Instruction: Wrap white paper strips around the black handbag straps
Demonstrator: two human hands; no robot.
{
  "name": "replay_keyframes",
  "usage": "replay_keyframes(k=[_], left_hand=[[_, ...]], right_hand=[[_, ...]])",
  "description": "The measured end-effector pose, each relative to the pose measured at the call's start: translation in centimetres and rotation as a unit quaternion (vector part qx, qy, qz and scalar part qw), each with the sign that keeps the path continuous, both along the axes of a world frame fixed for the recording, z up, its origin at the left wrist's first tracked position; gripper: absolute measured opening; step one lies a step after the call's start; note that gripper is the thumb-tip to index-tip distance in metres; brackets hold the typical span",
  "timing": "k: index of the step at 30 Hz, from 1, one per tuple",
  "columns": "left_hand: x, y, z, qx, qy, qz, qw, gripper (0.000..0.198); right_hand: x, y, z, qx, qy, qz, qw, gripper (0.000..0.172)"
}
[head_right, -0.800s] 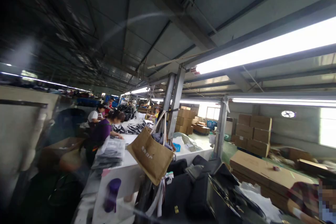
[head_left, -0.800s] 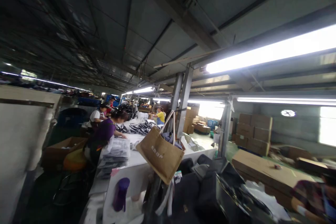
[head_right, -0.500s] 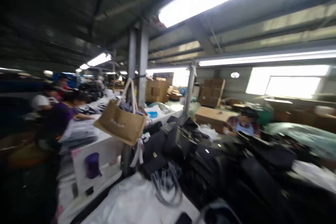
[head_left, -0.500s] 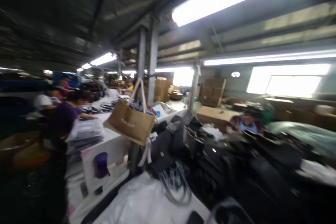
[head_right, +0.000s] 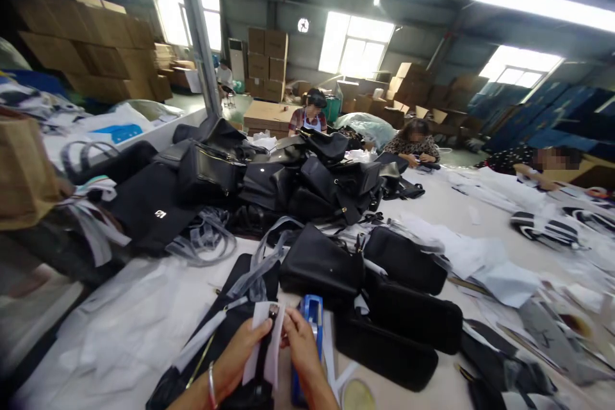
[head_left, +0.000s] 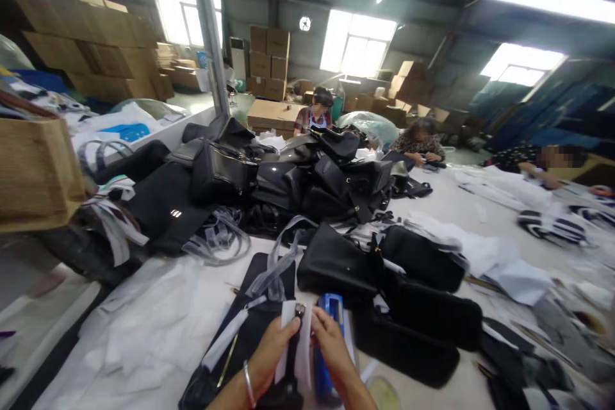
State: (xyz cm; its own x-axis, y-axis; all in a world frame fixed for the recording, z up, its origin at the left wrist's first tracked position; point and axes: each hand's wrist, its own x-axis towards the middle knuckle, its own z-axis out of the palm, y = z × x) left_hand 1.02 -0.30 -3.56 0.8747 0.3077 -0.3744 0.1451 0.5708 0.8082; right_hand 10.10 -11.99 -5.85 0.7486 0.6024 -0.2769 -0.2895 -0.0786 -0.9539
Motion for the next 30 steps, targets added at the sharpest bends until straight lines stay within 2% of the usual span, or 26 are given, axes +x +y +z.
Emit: replay_keyframes(k=[6, 17, 24, 30], left_hand=[[0.3, 0.2, -0.2, 0.005, -0.004, 0.001, 1.0, 0.056], [-0.3, 0.3, -1.3, 0.007, -0.019, -0.05, 0.999, 0.053], [0.4, 1.3, -0.3, 0.037, -0.028, -0.12, 0.992, 0.055], [1.0, 2.1, 0.6, 0.055, -0.021, -0.155, 0.986, 0.058]], right_hand=[[-0.1, 0.2, 0.4, 0.008, -0.005, 0.012, 1.0, 0.047], [-0.9, -0.6, -0.1, 0.018, 0.022, 0.036, 0.999, 0.045], [-0.9, -0.9, 1.1, -0.008, -0.009, 0.014, 1.0, 0.055], [-0.8, -0.7, 0.9, -0.008, -0.028, 0.014, 0.999, 0.058]])
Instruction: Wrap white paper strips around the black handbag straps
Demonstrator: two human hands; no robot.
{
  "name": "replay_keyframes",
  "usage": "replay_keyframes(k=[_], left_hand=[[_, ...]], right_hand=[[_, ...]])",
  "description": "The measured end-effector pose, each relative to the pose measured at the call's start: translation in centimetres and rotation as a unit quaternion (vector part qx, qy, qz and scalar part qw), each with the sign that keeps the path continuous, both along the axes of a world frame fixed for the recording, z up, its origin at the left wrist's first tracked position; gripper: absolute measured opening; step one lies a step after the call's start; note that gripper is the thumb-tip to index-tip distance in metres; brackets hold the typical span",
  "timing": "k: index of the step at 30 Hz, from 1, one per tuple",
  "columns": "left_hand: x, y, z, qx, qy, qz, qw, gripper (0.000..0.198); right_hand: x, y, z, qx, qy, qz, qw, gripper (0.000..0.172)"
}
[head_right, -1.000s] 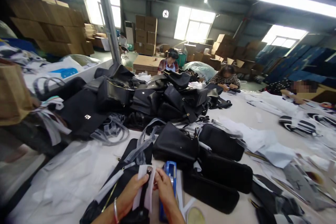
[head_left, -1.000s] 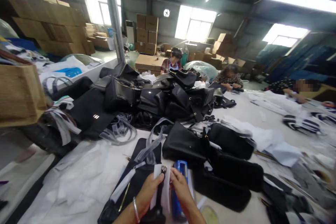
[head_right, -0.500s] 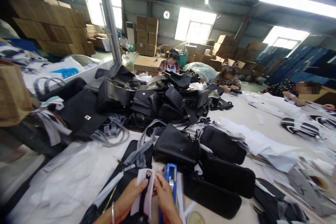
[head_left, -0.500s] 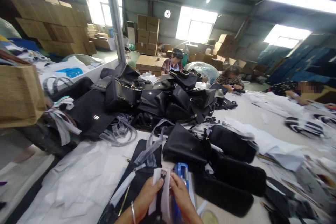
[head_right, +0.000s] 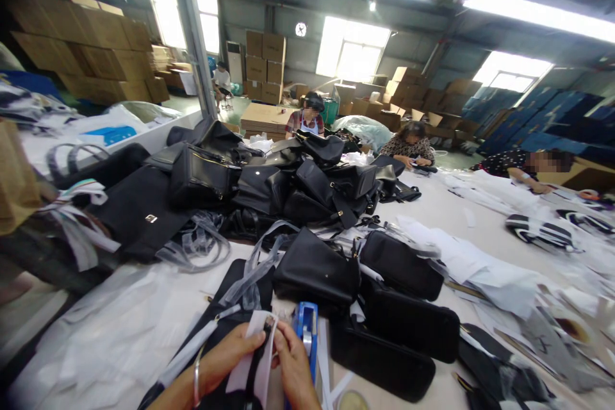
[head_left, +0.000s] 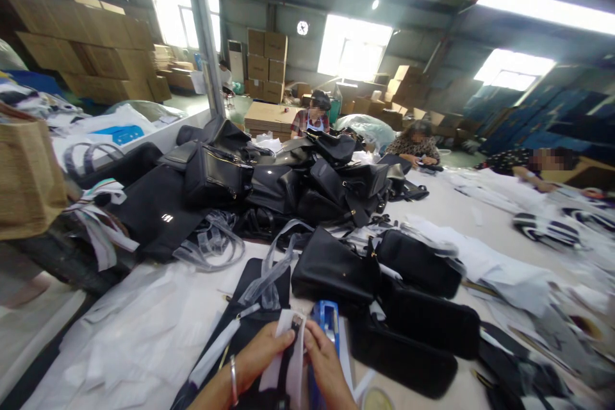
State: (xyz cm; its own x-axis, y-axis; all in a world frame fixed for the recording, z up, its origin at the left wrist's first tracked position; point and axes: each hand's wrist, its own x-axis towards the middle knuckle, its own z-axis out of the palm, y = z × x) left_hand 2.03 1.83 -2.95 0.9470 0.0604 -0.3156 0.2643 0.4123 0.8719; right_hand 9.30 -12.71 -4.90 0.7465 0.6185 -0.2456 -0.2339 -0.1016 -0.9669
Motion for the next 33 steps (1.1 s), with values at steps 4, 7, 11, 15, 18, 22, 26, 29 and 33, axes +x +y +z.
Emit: replay_keyframes(k=[4, 7, 11, 15, 18, 22, 26, 29, 33], left_hand=[[0.3, 0.2, 0.4, -0.003, 0.009, -0.004, 1.0, 0.059], [0.3, -0.2, 0.5, -0.023, 0.008, 0.001, 1.0, 0.06], [0.1, -0.6, 0.3, -0.036, 0.015, 0.02, 0.999, 0.062], [-0.1, -0.4, 0.1, -0.041, 0.018, 0.011, 0.999, 0.059], [-0.2, -0.2, 0.1, -0.045, 0.01, -0.004, 0.999, 0.055], [-0.1, -0.2, 0.2, -0.054, 0.004, -0.013, 0.998, 0.052], [0.0, -0.5, 0.3, -0.097, 0.001, -0.021, 0.995, 0.049], [0.0, -0.5, 0.4, -0.116, -0.003, -0.028, 0.993, 0.049], [0.1, -0.4, 0.3, -0.09, -0.006, -0.042, 0.995, 0.053]], right_hand=[[0.3, 0.2, -0.2, 0.012, -0.015, 0.002, 1.0, 0.054], [0.4, 0.1, -0.1, 0.011, -0.023, 0.009, 1.0, 0.05], [0.3, -0.2, -0.1, 0.013, -0.027, -0.004, 1.0, 0.045], [0.0, -0.5, -0.2, 0.01, -0.014, -0.006, 1.0, 0.045], [-0.1, -0.6, -0.2, 0.004, -0.009, -0.014, 1.0, 0.046], [-0.1, -0.7, 0.1, 0.0, -0.011, -0.027, 1.0, 0.05], [-0.1, -0.7, 0.3, -0.009, -0.009, -0.034, 0.999, 0.052], [-0.1, -0.8, 0.2, -0.011, -0.016, -0.032, 0.999, 0.052], [-0.2, -1.2, -0.3, -0.009, -0.012, -0.017, 1.0, 0.047]])
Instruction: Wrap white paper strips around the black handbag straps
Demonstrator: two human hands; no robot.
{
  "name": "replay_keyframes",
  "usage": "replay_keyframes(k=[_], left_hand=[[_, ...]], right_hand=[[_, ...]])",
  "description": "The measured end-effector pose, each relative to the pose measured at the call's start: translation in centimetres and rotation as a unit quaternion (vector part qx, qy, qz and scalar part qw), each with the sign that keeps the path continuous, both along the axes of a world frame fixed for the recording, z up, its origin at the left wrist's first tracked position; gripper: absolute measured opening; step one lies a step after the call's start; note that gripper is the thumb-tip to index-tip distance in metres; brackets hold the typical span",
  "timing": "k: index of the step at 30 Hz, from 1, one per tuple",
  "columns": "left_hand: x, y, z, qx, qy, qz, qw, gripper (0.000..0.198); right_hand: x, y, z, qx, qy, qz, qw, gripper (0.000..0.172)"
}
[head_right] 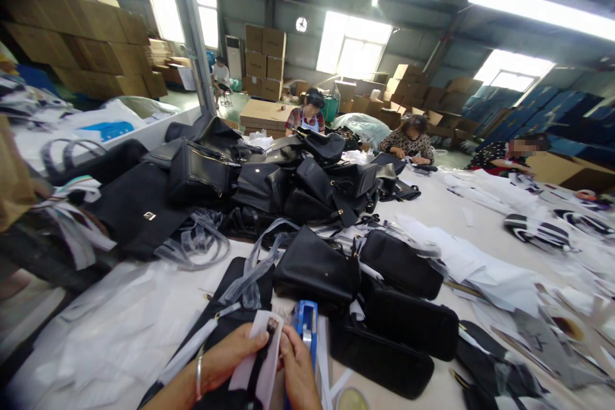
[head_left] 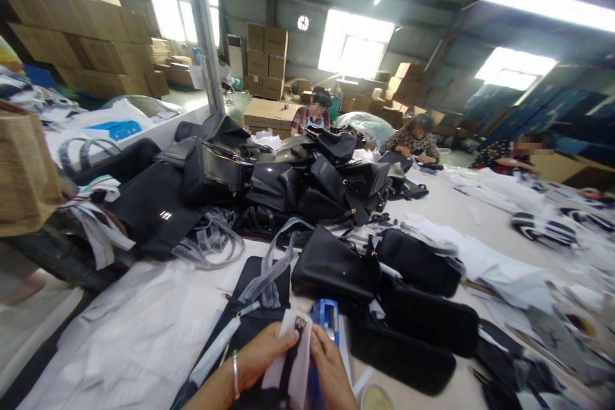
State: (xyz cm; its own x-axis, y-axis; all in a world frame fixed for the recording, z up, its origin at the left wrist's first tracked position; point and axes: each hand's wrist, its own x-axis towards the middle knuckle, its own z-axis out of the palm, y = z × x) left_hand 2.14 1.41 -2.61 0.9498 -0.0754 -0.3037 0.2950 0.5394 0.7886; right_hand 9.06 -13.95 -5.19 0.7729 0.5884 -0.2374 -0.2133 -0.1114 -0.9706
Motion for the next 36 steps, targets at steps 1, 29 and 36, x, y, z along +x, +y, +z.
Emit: replay_keyframes(k=[1, 29, 36], left_hand=[[0.1, 0.0, -0.1, 0.012, 0.0, -0.001, 1.0, 0.053], [0.1, 0.3, 1.0, 0.096, -0.036, -0.054, 0.993, 0.032], [-0.2, -1.7, 0.0, 0.101, -0.04, 0.017, 0.994, 0.043]], right_hand=[[0.0, -0.1, -0.1, 0.0, 0.002, 0.004, 1.0, 0.046], [4.1, 0.7, 2.2, -0.021, 0.061, 0.129, 0.99, 0.036], [2.7, 1.1, 1.7, -0.091, -0.035, 0.04, 0.994, 0.028]])
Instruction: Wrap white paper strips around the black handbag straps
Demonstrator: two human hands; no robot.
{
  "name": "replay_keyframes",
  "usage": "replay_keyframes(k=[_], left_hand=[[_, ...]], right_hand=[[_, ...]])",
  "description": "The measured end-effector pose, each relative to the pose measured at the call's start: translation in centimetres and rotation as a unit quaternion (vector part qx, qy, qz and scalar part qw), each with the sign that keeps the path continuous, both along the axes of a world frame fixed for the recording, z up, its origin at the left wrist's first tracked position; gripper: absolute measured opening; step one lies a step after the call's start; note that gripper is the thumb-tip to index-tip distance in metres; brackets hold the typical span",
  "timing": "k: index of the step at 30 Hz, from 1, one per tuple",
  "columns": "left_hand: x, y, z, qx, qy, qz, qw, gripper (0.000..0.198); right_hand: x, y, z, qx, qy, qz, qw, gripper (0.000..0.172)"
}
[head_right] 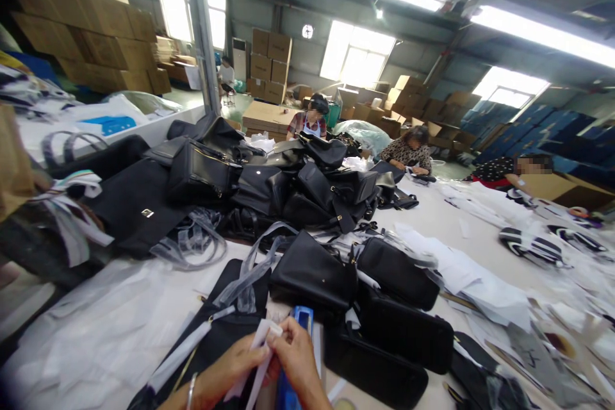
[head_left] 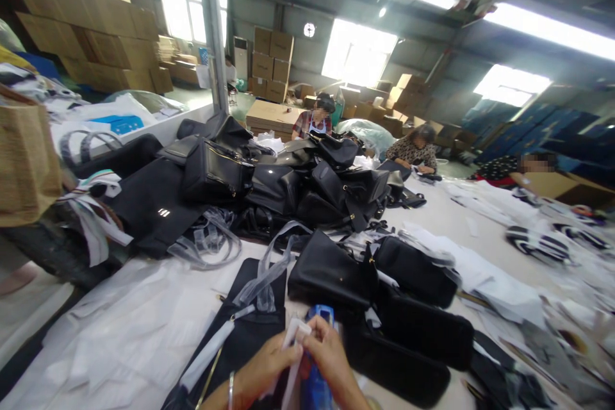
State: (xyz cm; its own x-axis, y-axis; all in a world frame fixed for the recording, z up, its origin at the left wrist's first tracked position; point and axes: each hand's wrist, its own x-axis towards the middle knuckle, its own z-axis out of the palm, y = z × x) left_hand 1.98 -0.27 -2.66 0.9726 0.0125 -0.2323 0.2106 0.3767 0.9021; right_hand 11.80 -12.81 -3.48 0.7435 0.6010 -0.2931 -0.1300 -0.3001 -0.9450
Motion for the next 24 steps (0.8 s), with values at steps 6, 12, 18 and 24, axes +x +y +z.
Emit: replay_keyframes(k=[6, 12, 18, 24], left_hand=[[0.0, -2.9, -2.4, 0.084, 0.033, 0.162, 0.983, 0.049], [0.2, -2.2, -2.8, 0.047, 0.042, 0.138, 0.988, 0.04], [0.4, -1.5, -3.3, -0.005, 0.071, 0.072, 0.995, 0.043], [0.8, -1.5, -3.1, 0.034, 0.071, 0.045, 0.996, 0.043]], right_hand=[[-1.2, 0.3, -0.9, -0.076, -0.117, -0.055, 0.989, 0.027], [-0.2, -1.0, -0.9, 0.073, 0.077, 0.058, 0.993, 0.04], [0.7, -2.1, -0.7, 0.069, 0.081, 0.113, 0.988, 0.042], [0.4, -2.0, -1.0, 0.083, 0.066, 0.095, 0.99, 0.033]])
